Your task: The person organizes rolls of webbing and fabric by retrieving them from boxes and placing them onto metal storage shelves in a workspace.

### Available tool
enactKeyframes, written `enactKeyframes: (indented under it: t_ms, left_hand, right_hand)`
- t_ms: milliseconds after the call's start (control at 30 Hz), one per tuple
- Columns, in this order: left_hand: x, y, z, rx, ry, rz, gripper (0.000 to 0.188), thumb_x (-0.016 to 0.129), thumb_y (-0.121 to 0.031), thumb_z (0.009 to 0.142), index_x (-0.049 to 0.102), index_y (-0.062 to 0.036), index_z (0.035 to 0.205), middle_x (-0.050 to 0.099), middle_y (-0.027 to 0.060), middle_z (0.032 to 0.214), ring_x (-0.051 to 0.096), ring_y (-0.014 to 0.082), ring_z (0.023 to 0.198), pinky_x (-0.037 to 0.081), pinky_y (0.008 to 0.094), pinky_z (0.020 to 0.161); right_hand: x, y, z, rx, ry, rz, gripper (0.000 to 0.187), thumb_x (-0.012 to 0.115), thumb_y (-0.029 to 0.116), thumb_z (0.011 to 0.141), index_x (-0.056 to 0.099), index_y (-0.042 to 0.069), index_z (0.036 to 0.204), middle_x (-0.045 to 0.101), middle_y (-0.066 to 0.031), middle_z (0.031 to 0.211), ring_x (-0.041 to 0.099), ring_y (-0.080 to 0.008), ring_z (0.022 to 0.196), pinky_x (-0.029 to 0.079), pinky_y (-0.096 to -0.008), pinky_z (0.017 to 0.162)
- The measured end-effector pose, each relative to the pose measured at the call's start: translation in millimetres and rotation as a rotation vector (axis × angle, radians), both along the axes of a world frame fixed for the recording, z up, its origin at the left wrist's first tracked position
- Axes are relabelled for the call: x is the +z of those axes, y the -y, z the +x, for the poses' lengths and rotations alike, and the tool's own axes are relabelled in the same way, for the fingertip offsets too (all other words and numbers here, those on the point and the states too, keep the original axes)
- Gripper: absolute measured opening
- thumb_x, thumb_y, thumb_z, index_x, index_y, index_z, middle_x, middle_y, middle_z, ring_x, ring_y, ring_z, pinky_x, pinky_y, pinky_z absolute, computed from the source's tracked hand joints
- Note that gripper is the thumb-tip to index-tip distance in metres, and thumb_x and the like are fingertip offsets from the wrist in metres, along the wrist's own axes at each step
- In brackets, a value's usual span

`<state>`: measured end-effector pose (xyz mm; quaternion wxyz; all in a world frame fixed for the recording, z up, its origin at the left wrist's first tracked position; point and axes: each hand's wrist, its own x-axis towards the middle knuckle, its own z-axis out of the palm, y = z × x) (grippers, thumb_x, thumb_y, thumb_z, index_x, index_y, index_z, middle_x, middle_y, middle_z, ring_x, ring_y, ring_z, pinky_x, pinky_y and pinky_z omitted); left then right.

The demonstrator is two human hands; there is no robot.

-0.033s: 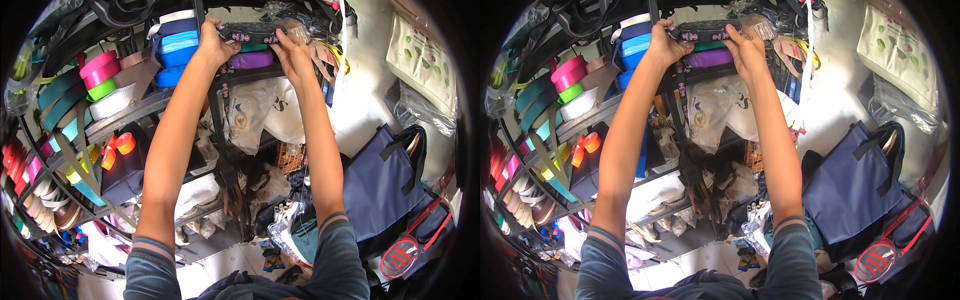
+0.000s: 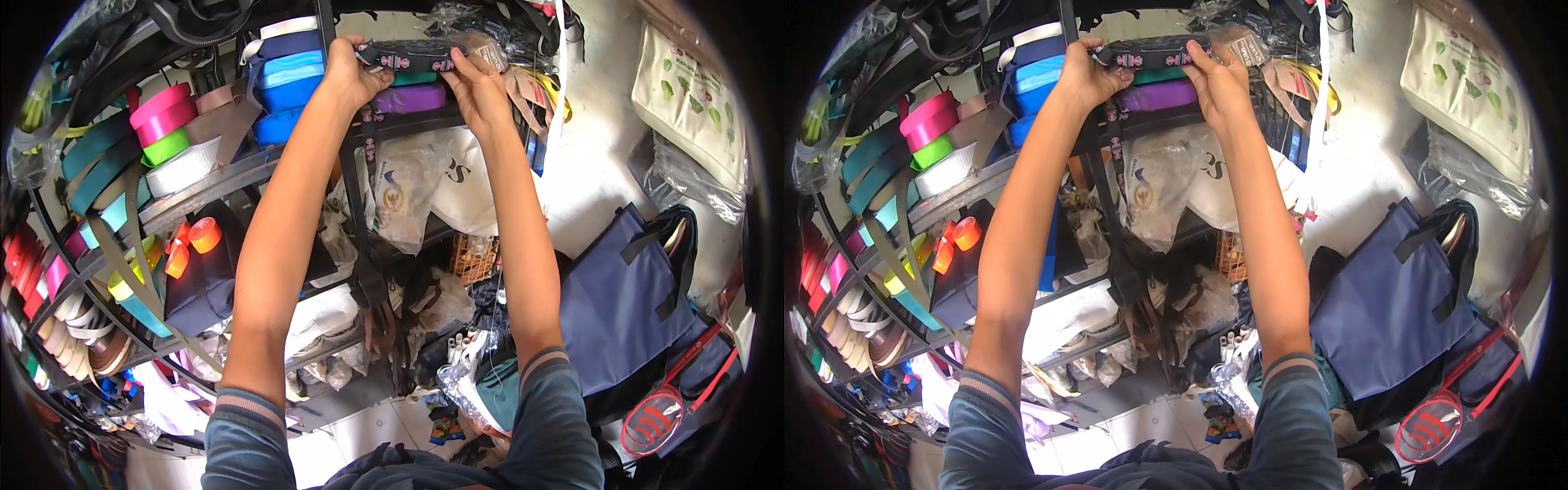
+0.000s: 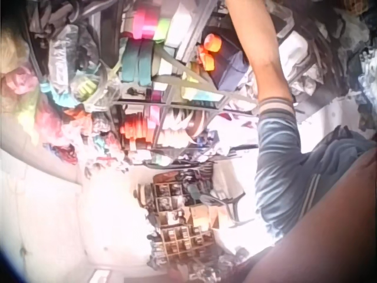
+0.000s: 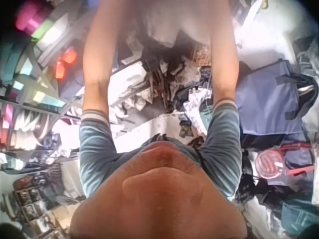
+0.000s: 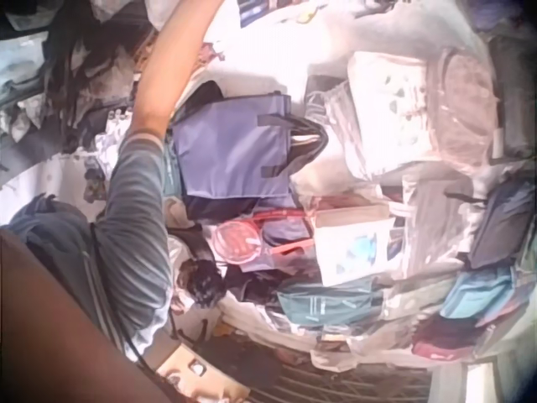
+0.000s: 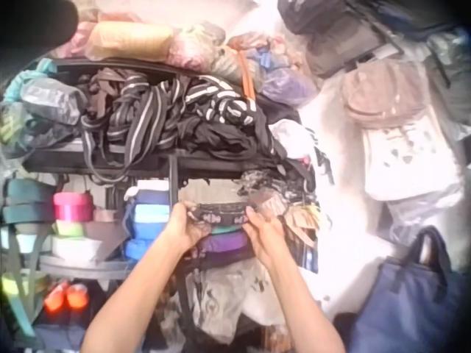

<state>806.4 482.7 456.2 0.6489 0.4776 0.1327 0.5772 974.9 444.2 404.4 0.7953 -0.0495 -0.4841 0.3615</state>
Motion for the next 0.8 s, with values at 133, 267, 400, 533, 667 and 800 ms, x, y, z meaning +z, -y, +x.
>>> enactKeyframes:
  t_ms: [133,267,400,533,667,800]
  left_hand:
    - [-9,-5,8,0.096,0.046,0.083,0.036,0.048,-0.020,0.088,0.043,0.0086,0.110,0.054,0.0234,0.101,0.058,0.0341,0.087,0.052,0.0433,0.075]
    - [-16,-3,22,0.343,-0.163,0.193,0.032,0.055,-0.025,0.091,0.048,0.0058,0.093,0.056,0.0175,0.087,0.053,0.0210,0.057,0.048,0.0302,0.050]
    - [-32,-23,25,0.791,-0.444,0.247,0.032,0.066,-0.027,0.085,0.054,0.0028,0.081,0.055,0.0084,0.069,0.049,0.0143,0.050,0.036,0.0270,0.044]
    - [-28,-7,30,0.552,-0.071,0.203,0.032,0.068,-0.014,0.081,0.048,0.0093,0.089,0.060,0.0159,0.072,0.057,0.0190,0.053,0.045,0.0302,0.050]
    - [-42,4,27,0.407,0.092,0.310,0.039,0.062,-0.009,0.083,0.038,0.0110,0.107,0.060,0.0180,0.084,0.062,0.0219,0.065,0.049,0.0299,0.059]
    - [-60,39,18,0.328,0.014,0.334,0.038,0.054,-0.014,0.088,0.040,0.0068,0.117,0.058,0.0159,0.102,0.064,0.0244,0.084,0.049,0.0331,0.074]
  right_hand:
    - [7,-26,4,-0.075,-0.016,-0.054,0.039,0.063,0.007,0.086,0.045,-0.012,0.115,0.057,-0.0154,0.107,0.060,-0.0206,0.095,0.052,-0.0320,0.085]
    - [12,-51,7,-0.396,0.117,-0.151,0.047,0.071,0.021,0.081,0.053,-0.013,0.109,0.061,-0.0110,0.092,0.061,-0.0164,0.079,0.052,-0.0271,0.072]
    - [3,-68,-2,-0.944,0.264,-0.147,0.054,0.076,0.038,0.074,0.063,-0.010,0.097,0.062,-0.0057,0.074,0.058,-0.0141,0.066,0.047,-0.0260,0.065]
    - [-5,-86,1,-1.131,0.277,-0.097,0.057,0.075,0.046,0.068,0.065,-0.005,0.091,0.060,-0.0148,0.083,0.057,-0.0271,0.072,0.046,-0.0377,0.070]
    - [-16,-93,-5,-1.190,0.359,-0.060,0.056,0.075,0.048,0.068,0.065,-0.002,0.092,0.057,-0.0153,0.088,0.054,-0.0314,0.087,0.044,-0.0408,0.078]
    - [-18,-95,-8,-1.305,0.362,-0.106,0.056,0.071,0.049,0.070,0.063,0.000,0.095,0.057,-0.0162,0.092,0.053,-0.0348,0.094,0.043,-0.0447,0.081]
